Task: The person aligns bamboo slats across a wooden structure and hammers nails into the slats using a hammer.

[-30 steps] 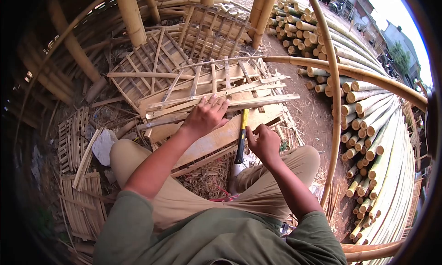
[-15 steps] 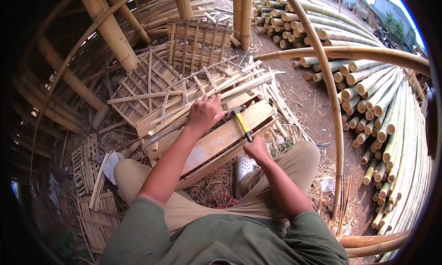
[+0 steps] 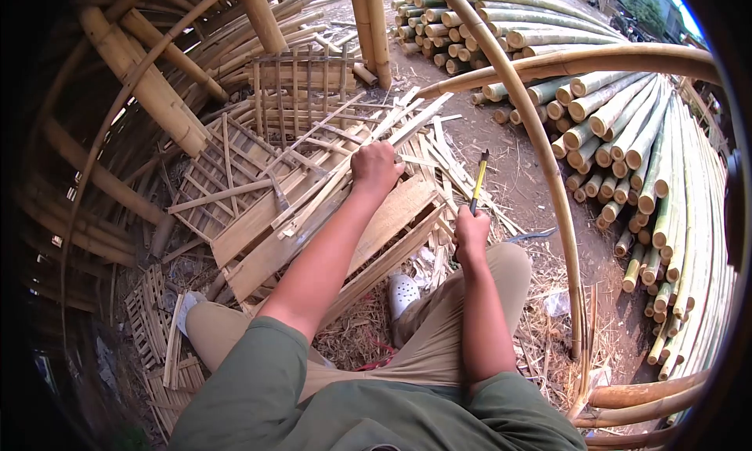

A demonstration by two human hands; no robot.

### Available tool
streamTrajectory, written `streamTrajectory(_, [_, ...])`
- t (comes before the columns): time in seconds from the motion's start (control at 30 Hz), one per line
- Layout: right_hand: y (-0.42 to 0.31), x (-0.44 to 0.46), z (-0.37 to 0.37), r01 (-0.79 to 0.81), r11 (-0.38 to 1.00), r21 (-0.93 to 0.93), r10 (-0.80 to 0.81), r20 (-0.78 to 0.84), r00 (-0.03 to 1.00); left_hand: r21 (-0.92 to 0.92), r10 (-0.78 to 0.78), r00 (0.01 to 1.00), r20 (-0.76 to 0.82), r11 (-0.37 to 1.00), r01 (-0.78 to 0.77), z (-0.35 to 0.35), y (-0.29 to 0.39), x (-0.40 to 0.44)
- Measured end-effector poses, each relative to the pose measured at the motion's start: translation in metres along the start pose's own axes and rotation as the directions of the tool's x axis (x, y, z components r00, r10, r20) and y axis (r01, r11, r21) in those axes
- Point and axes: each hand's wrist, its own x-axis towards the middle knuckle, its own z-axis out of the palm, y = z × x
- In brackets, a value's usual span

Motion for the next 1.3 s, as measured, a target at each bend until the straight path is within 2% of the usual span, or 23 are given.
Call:
streamTrajectory(0.2, [0.007, 0.013, -0.001, -0.063, 0.993, 0.1, 0.062, 0.015, 0.998, 0.114, -0.003, 1.0, -0.023, 0.993, 0.005, 0.038, 0.031, 0.025])
streamTrajectory(0.23, [0.001, 0.008, -0.001, -0.078, 0.991, 0.112, 0.075, 0.033, 0.997, 0.124, -0.042, 0.997, 0.057, 0.992, 0.035, 0.043, 0.037, 0.028])
streamTrajectory(0.33, [-0.002, 0.005, -0.002, -0.071, 0.995, 0.07, 0.066, 0.075, 0.995, 0.13, -0.071, 0.997, 0.013, 0.989, 0.068, 0.058, 0.044, 0.031])
streamTrajectory(0.4, [0.003, 0.011, -0.005, -0.066, 0.996, 0.056, 0.063, 0.062, 0.996, 0.108, -0.083, 0.996, 0.03, 0.991, 0.08, 0.068, 0.046, 0.036])
streamTrajectory(0.47, [0.008, 0.012, -0.003, 0.05, 0.998, -0.037, -0.049, 0.026, 0.998, 0.107, -0.073, 0.996, 0.052, 0.992, 0.067, 0.076, 0.04, 0.033])
streamTrajectory(0.53, [0.0, 0.006, -0.005, 0.004, 0.999, -0.046, -0.003, 0.034, 0.999, 0.103, -0.06, 0.991, 0.116, 0.993, 0.048, 0.076, 0.038, 0.026])
streamTrajectory(0.6, [0.003, 0.008, -0.005, 0.033, 0.989, -0.147, -0.028, 0.038, 0.999, -0.09, -0.059, 0.991, 0.116, 0.993, 0.07, 0.074, 0.033, 0.022])
streamTrajectory(0.63, [0.006, 0.01, -0.004, 0.029, 0.989, -0.145, -0.023, 0.038, 0.999, -0.18, -0.074, 0.997, 0.034, 0.98, 0.079, 0.072, 0.027, 0.021])
streamTrajectory(0.77, [0.017, 0.017, -0.001, 0.084, 0.963, -0.254, -0.064, 0.087, 0.994, -0.194, -0.016, 0.999, 0.031, 0.981, 0.021, 0.065, -0.018, 0.029])
streamTrajectory(0.83, [0.022, 0.022, 0.003, 0.144, 0.933, -0.33, -0.099, 0.15, 0.984, 0.113, -0.03, 0.986, -0.165, 0.992, 0.05, 0.091, -0.042, 0.027])
streamTrajectory(0.87, [0.025, 0.023, 0.006, 0.147, 0.931, -0.333, -0.1, 0.155, 0.983, 0.113, -0.037, 0.985, -0.166, 0.992, 0.056, 0.102, -0.05, 0.023])
streamTrajectory(0.93, [0.021, 0.018, 0.012, 0.097, 0.948, -0.304, -0.038, 0.192, 0.981, -0.129, -0.246, 0.953, 0.177, 0.954, 0.271, 0.108, -0.061, 0.012])
streamTrajectory(1.0, [0.024, 0.019, 0.016, 0.11, 0.94, -0.324, -0.037, 0.222, 0.974, -0.124, -0.222, 0.954, 0.201, 0.96, 0.25, 0.107, -0.066, 0.011])
streamTrajectory(1.07, [0.04, 0.027, 0.022, 0.259, 0.906, -0.335, -0.182, 0.244, 0.952, -0.081, -0.226, 0.94, 0.255, 0.964, 0.253, 0.105, -0.062, 0.011])
streamTrajectory(1.17, [0.025, 0.016, 0.022, 0.179, 0.9, -0.398, -0.089, 0.235, 0.968, -0.084, -0.222, 0.938, 0.268, 0.964, 0.252, 0.104, -0.061, 0.012])
streamTrajectory(1.27, [0.022, 0.012, 0.021, 0.192, 0.901, -0.39, -0.105, 0.234, 0.966, -0.126, -0.249, 0.919, 0.304, 0.946, 0.298, 0.097, -0.056, 0.008])
streamTrajectory(1.3, [0.024, 0.013, 0.02, 0.208, 0.897, -0.391, -0.116, 0.246, 0.962, -0.191, -0.228, 0.945, 0.233, 0.942, 0.275, 0.099, -0.056, 0.005])
